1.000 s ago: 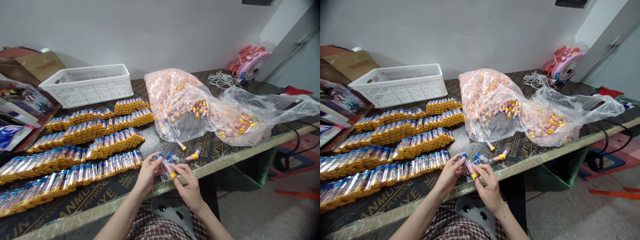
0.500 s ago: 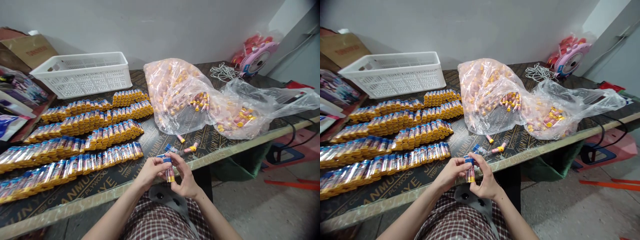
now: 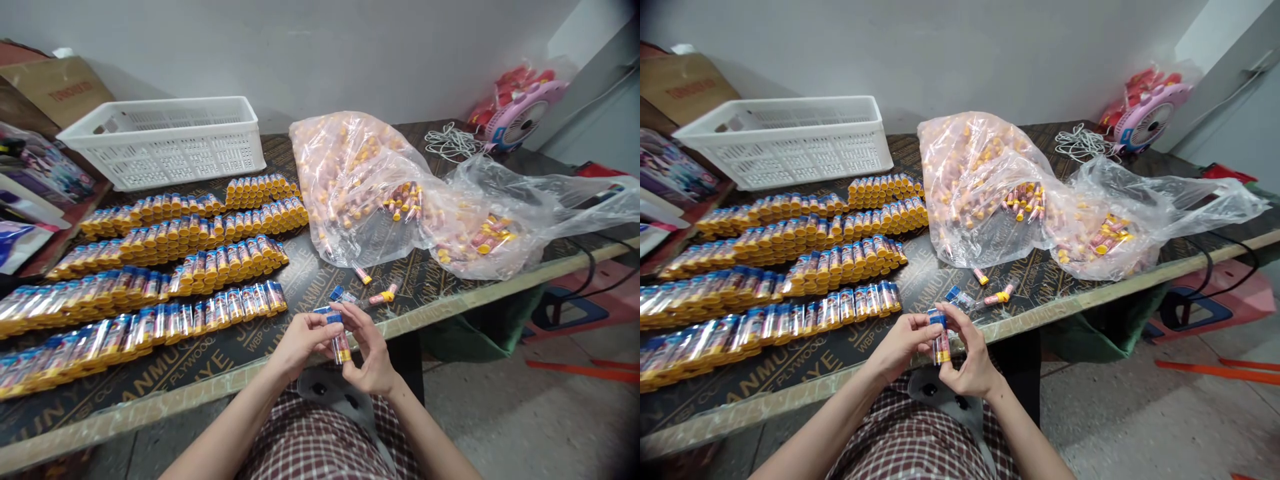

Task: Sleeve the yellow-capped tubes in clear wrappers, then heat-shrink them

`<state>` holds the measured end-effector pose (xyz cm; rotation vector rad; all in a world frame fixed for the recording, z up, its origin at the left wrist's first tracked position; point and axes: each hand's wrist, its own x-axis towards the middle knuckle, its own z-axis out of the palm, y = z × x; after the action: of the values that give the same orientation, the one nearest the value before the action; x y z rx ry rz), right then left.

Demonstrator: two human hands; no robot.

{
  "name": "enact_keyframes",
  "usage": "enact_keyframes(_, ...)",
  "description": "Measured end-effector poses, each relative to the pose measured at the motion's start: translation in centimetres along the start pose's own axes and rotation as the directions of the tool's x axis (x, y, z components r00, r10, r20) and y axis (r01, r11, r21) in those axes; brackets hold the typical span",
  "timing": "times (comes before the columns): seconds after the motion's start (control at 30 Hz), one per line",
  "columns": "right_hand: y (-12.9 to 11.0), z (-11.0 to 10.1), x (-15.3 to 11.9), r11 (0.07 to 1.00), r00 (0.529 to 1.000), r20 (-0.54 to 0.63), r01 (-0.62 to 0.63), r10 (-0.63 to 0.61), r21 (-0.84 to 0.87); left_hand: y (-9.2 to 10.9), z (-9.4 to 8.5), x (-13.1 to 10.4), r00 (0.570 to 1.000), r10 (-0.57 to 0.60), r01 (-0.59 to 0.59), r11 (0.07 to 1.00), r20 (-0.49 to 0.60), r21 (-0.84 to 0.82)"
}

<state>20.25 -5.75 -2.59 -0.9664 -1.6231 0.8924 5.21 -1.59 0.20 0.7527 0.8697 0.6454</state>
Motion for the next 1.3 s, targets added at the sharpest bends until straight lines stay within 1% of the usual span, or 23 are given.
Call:
enact_keyframes(0.17, 0.1, 0.5, 0.6, 1.0, 0.998, 0.066, -0.006, 0.004, 0.026, 0.1, -0.2, -0.2, 0.998, -0.01, 0.009, 1.0, -0.057, -0.029)
enact_keyframes(0.23, 0.1, 0.5, 1.0, 1.0, 0.993, 0.121, -0.012, 0.012, 0.002, 0.4, -1.2, -0.3, 0.993, 0.028, -0.029, 1.0, -0.115, 0.0)
enact_keyframes(0.3, 0.3, 0.1, 1.5, 0.998, 0.988, 0.154, -0.009, 0.018, -0.06, 1.2, -3.0, -0.8, 0.971, 0.112, -0.092, 0.99, -0.211, 0.105)
enact_keyframes(0.37, 0.7, -0.8, 2.1, 0.994, 0.992, 0.121, -0.007, 0.02, -0.108, 2.5, -5.7, -1.8, 0.901, 0.235, -0.133, 0.95, -0.365, 0.283)
enact_keyframes(0.43, 1.2, -1.8, 2.5, 0.993, 0.999, 0.035, -0.023, 0.027, -0.116, 3.9, -8.7, -3.2, 0.762, 0.361, -0.089, 0.88, -0.538, 0.466)
enact_keyframes(0.5, 1.6, -2.8, 2.8, 0.991, 0.998, -0.044, -0.051, 0.045, -0.124, 5.1, -11.6, -4.7, 0.606, 0.444, 0.046, 0.809, -0.661, 0.586)
enact_keyframes(0.53, 1.7, -3.1, 2.9, 0.988, 0.996, -0.07, -0.066, 0.056, -0.139, 5.5, -12.9, -5.3, 0.543, 0.479, 0.133, 0.762, -0.69, 0.634)
enact_keyframes(0.57, 1.9, -3.4, 2.9, 0.984, 0.994, -0.088, -0.079, 0.066, -0.161, 5.8, -14.0, -5.7, 0.499, 0.518, 0.226, 0.696, -0.695, 0.681)
enact_keyframes(0.6, 2.0, -3.5, 2.9, 0.979, 0.993, -0.097, -0.089, 0.072, -0.184, 5.9, -14.9, -6.1, 0.477, 0.547, 0.311, 0.627, -0.687, 0.715)
enact_keyframes(0.63, 2.0, -3.6, 2.9, 0.974, 0.992, -0.101, -0.094, 0.074, -0.207, 6.0, -15.7, -6.3, 0.477, 0.568, 0.379, 0.556, -0.671, 0.74)
enact_keyframes(0.73, 2.0, -3.7, 2.9, 0.957, 0.993, -0.103, -0.092, 0.066, -0.276, 5.7, -16.8, -6.4, 0.531, 0.587, 0.476, 0.39, -0.611, 0.788)
enact_keyframes(0.77, 2.1, -3.8, 3.0, 0.95, 0.992, -0.109, -0.088, 0.058, -0.301, 5.7, -16.8, -6.4, 0.526, 0.605, 0.492, 0.356, -0.597, 0.794)
enact_keyframes(0.83, 2.5, -4.2, 3.3, 0.929, 0.989, -0.145, -0.088, 0.037, -0.361, 5.6, -16.2, -6.1, 0.463, 0.68, 0.506, 0.323, -0.568, 0.8)
enact_keyframes(0.87, 2.8, -4.6, 3.5, 0.913, 0.984, -0.177, -0.089, 0.019, -0.399, 5.5, -15.5, -5.8, 0.421, 0.723, 0.489, 0.328, -0.548, 0.808)
enact_keyframes(0.9, 3.3, -5.0, 3.9, 0.891, 0.977, -0.213, -0.092, -0.005, -0.445, 5.3, -14.6, -5.3, 0.395, 0.756, 0.443, 0.342, -0.522, 0.829)
enact_keyframes(0.93, 4.0, -5.5, 4.3, 0.861, 0.968, -0.248, -0.098, -0.034, -0.5, 5.0, -13.4, -4.6, 0.404, 0.772, 0.366, 0.355, -0.491, 0.86)
enact_keyframes(0.97, 4.7, -6.0, 4.7, 0.819, 0.959, -0.276, -0.111, -0.059, -0.562, 4.5, -12.0, -3.7, 0.452, 0.772, 0.265, 0.362, -0.447, 0.894)
enact_keyframes(1.0, 5.5, -6.4, 5.2, 0.769, 0.954, -0.29, -0.133, -0.071, -0.625, 3.9, -10.4, -2.7, 0.534, 0.752, 0.152, 0.365, -0.387, 0.919)
enact_keyframes(1.07, 7.0, -7.2, 6.0, 0.655, 0.955, -0.297, -0.216, -0.013, -0.724, 2.4, -6.9, -0.1, 0.74, 0.644, -0.048, 0.341, -0.196, 0.939)
enact_keyframes(1.1, 7.6, -7.3, 6.4, 0.603, 0.955, -0.295, -0.258, 0.04, -0.755, 1.7, -5.3, 1.4, 0.811, 0.575, -0.102, 0.315, -0.105, 0.943)
enact_keyframes(1.17, 8.4, -7.4, 6.9, 0.542, 0.951, -0.279, -0.305, 0.133, -0.783, 0.4, -2.7, 4.4, 0.869, 0.492, -0.09, 0.252, -0.048, 0.963)
enact_keyframes(1.23, 8.8, -7.2, 7.0, 0.542, 0.954, -0.25, -0.3, 0.166, -0.785, -0.2, -1.2, 6.9, 0.893, 0.437, 0.01, 0.218, -0.107, 0.976)
enact_keyframes(1.3, 8.7, -7.0, 6.9, 0.571, 0.96, -0.231, -0.279, 0.157, -0.772, -0.3, -0.7, 8.7, 0.901, 0.402, 0.095, 0.189, -0.165, 0.977)
